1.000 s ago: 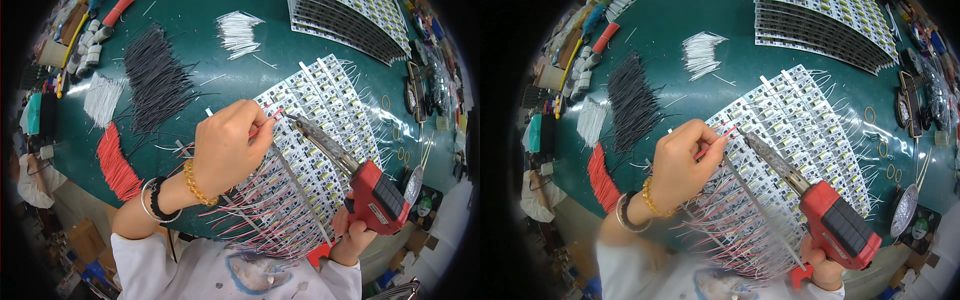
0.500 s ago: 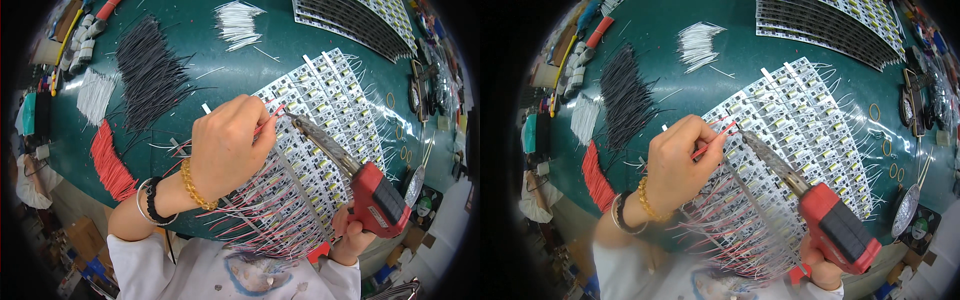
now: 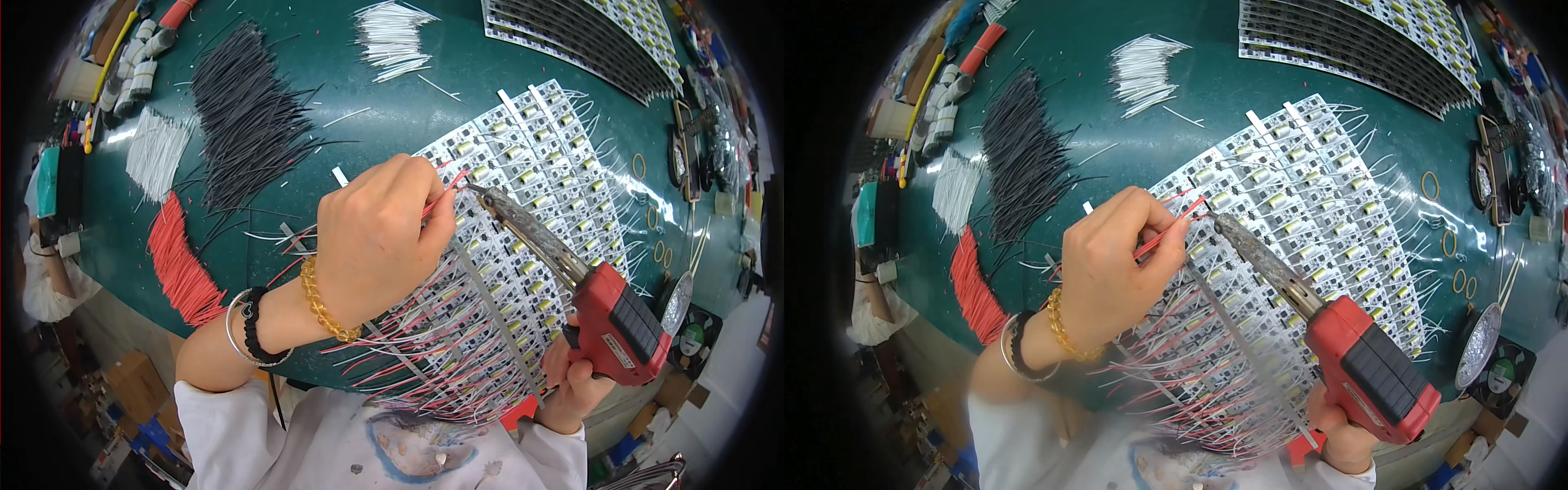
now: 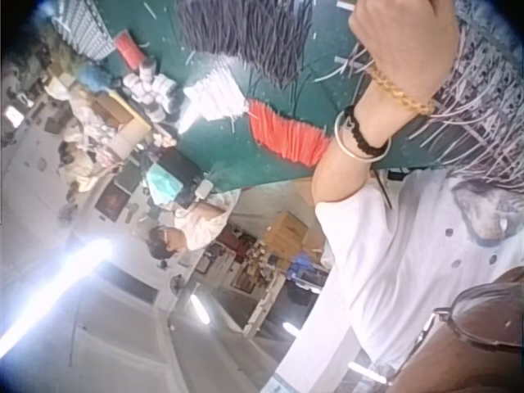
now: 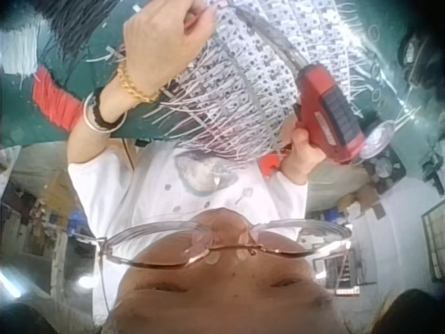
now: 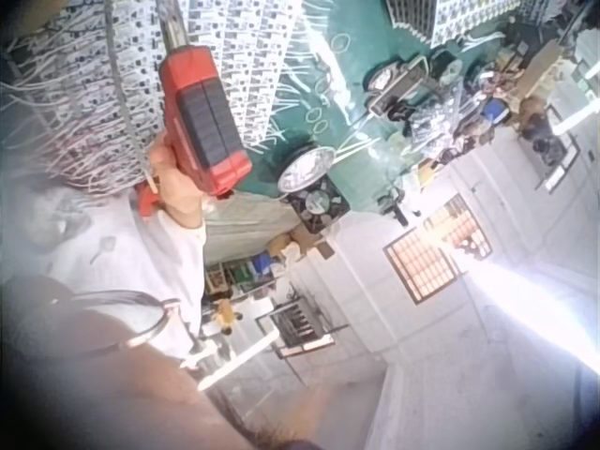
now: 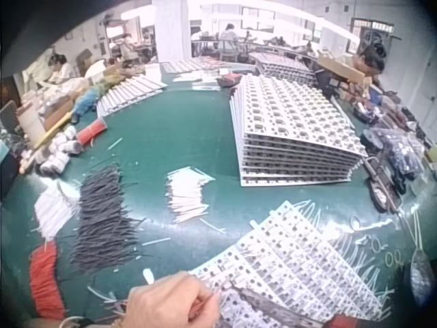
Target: The person solders electrical wires onto a large LED panel using a soldering iron.
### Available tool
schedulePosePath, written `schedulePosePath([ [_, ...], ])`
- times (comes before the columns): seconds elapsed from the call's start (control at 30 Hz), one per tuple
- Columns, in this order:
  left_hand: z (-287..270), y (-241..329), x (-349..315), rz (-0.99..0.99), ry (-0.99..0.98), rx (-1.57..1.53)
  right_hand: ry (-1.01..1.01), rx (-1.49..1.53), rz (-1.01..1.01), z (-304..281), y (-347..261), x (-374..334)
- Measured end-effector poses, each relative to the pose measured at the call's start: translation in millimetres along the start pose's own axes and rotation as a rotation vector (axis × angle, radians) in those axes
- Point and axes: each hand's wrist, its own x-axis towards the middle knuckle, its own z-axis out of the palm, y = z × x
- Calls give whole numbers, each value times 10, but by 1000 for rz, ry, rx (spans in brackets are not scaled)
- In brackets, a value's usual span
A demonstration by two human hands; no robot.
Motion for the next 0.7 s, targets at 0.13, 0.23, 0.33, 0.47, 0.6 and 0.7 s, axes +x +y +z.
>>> schedulePosePath([
  [0.13,6,-7,21,-2,-2,1,49,-7,14,69,-45,18],
  [0.23,1,-6,16,-5,8,-4,59,-3,26,87,-61,16],
  [0.33,-14,-15,7,-2,12,4,49,-5,25,82,-47,14],
  [0.47,-16,24,13,-1,9,16,-49,-145,-167,-314,186,-14],
  [0.6,66,36,0,-4,-6,7,-70,162,-43,-244,-3,-26],
  [0.7,8,60,17,8,-21,-56,-13,248,-97,-382,-43,-193],
])
